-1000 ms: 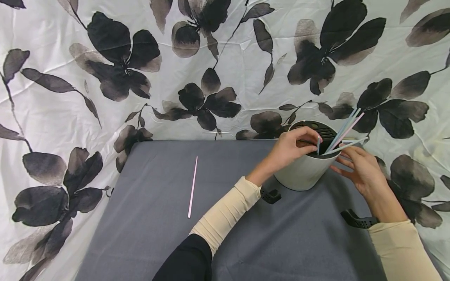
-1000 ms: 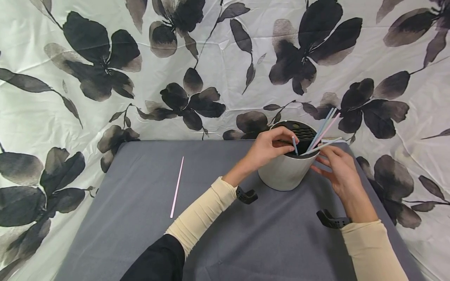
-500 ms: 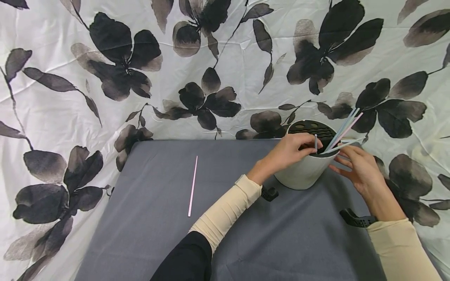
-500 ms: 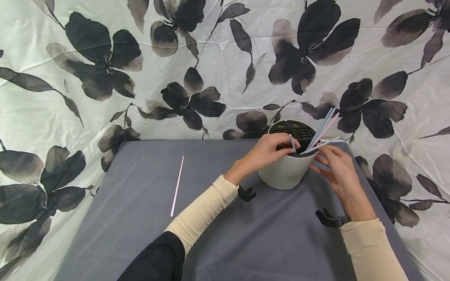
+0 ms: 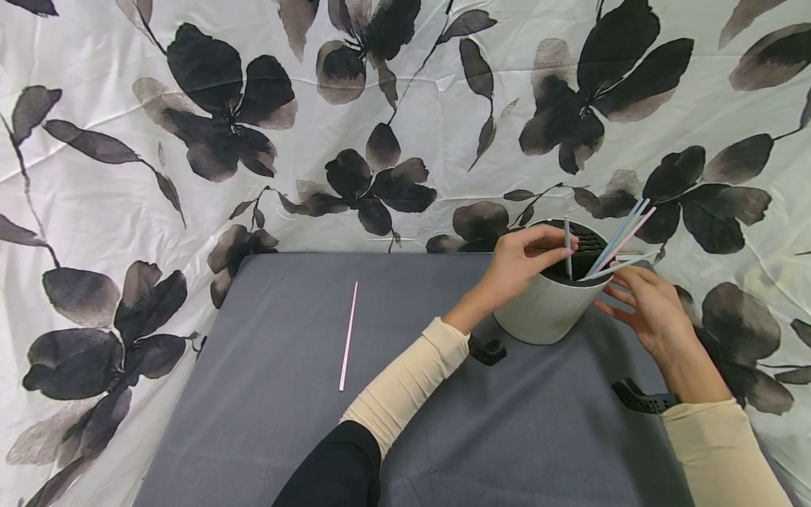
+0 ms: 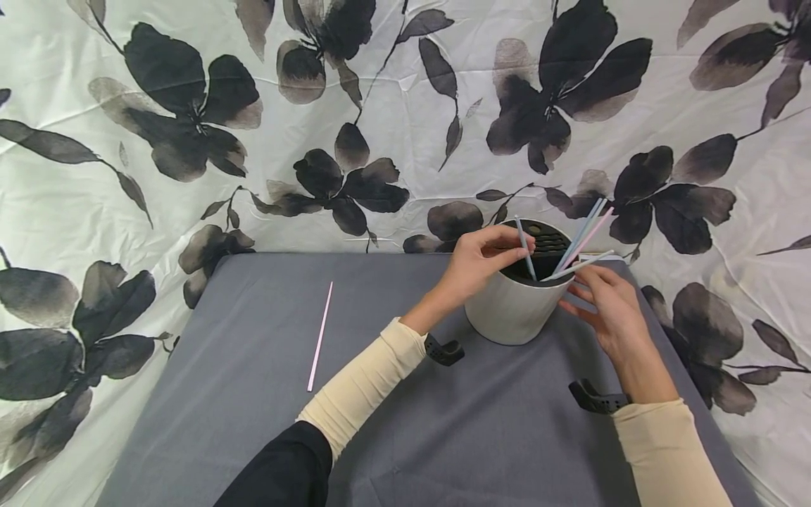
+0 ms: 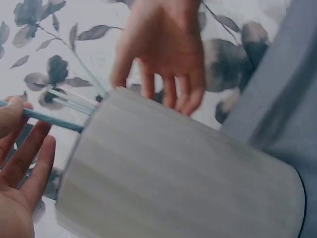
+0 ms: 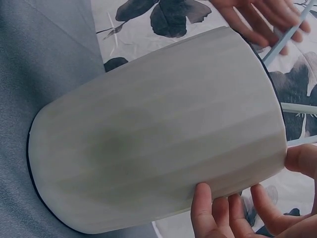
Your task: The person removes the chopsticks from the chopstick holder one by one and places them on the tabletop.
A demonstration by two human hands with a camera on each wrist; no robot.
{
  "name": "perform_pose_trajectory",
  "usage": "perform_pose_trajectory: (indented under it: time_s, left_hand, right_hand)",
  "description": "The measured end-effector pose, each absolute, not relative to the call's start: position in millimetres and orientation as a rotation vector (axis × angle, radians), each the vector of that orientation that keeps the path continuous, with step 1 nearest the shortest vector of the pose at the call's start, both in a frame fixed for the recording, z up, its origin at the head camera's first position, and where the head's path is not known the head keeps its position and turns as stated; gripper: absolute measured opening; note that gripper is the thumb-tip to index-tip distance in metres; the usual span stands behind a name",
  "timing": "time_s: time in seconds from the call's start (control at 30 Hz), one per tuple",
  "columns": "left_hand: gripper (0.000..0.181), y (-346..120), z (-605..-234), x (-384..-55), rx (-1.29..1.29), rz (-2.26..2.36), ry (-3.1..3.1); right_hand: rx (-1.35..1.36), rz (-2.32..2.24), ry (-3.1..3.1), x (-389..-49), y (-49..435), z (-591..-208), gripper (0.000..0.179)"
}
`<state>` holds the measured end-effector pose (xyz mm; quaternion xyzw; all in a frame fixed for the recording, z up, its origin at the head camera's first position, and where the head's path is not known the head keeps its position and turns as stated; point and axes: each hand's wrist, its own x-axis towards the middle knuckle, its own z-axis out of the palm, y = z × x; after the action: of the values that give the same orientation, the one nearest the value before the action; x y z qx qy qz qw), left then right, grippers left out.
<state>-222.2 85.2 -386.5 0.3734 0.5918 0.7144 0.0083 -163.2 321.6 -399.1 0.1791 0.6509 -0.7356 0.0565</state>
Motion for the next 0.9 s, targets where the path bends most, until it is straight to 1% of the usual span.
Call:
perform_pose_trajectory:
  time_s: [0.17, 0.37, 0.63, 0.77, 0.9]
  left_hand:
    - [0.026, 81.9, -371.9, -219.3, 1.030, 2.499, 1.546]
    - [0.031, 72.5, -348.7, -213.8, 0.984, 2.698, 1.360]
    - [0.034, 52.5, -321.8, -207.3, 0.955, 2.796, 1.337]
    - [0.034, 44.1, -321.0, -204.5, 0.975, 2.780, 1.425]
    - [0.032, 36.4, -330.3, -202.3, 0.942, 2.756, 1.591]
  right_hand:
    - [0.527, -2.245, 1.957, -164.4, 322.3, -399.8, 0.036]
    - [0.532, -2.265, 1.934, -165.8, 323.3, -399.7, 0.026]
    - [0.526, -2.235, 1.977, -167.4, 324.0, -401.1, 0.035]
    - [0.518, -2.229, 1.997, -167.8, 324.4, -402.4, 0.037]
    - [0.510, -2.230, 1.996, -168.2, 325.0, -402.9, 0.038]
